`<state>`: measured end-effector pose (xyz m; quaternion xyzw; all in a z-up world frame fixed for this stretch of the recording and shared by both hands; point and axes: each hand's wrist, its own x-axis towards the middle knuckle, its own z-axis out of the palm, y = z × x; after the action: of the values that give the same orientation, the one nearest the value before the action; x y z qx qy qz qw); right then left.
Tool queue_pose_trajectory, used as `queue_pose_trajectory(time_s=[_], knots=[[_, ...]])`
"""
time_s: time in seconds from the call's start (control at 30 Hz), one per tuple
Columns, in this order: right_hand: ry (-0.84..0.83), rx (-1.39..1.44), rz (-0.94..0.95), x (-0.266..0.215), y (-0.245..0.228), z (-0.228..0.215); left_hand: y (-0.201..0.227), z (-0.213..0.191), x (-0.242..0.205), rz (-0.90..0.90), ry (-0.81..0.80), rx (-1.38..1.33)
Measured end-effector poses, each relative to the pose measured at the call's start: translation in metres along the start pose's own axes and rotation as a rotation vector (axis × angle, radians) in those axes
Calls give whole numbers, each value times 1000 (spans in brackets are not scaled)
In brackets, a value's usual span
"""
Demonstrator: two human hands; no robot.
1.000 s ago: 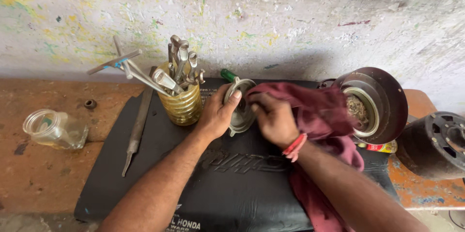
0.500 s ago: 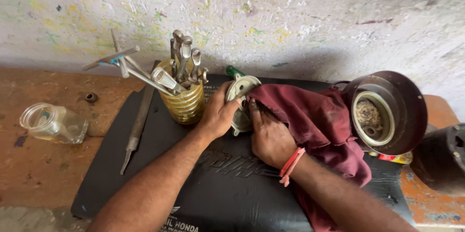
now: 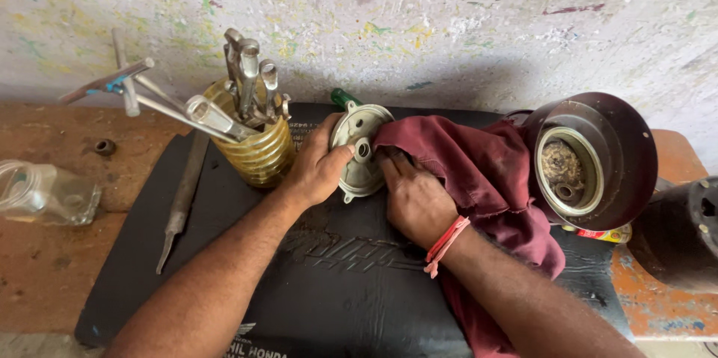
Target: The person uses a green-handled screwdriver to scrape residue from a circular metal part, then wipes it with a maroon cloth. The person repeats scraping and wiping on the same part throughout the clip.
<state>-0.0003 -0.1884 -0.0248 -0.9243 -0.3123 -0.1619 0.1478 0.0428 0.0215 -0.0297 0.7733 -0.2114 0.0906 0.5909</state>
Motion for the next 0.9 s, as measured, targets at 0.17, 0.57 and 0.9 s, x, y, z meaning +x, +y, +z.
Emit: queue_pose_trajectory(time_s=[0.17,0.57,0.9], knots=[[34,38,-132,-1,-8,6,2,5,-3,71,34,32],[285,911,236,1,28,-33,-3,0,-4,-72,-32,-77],[206,210,35,5,-12,-5,1,2,-2,-29,0,-43]])
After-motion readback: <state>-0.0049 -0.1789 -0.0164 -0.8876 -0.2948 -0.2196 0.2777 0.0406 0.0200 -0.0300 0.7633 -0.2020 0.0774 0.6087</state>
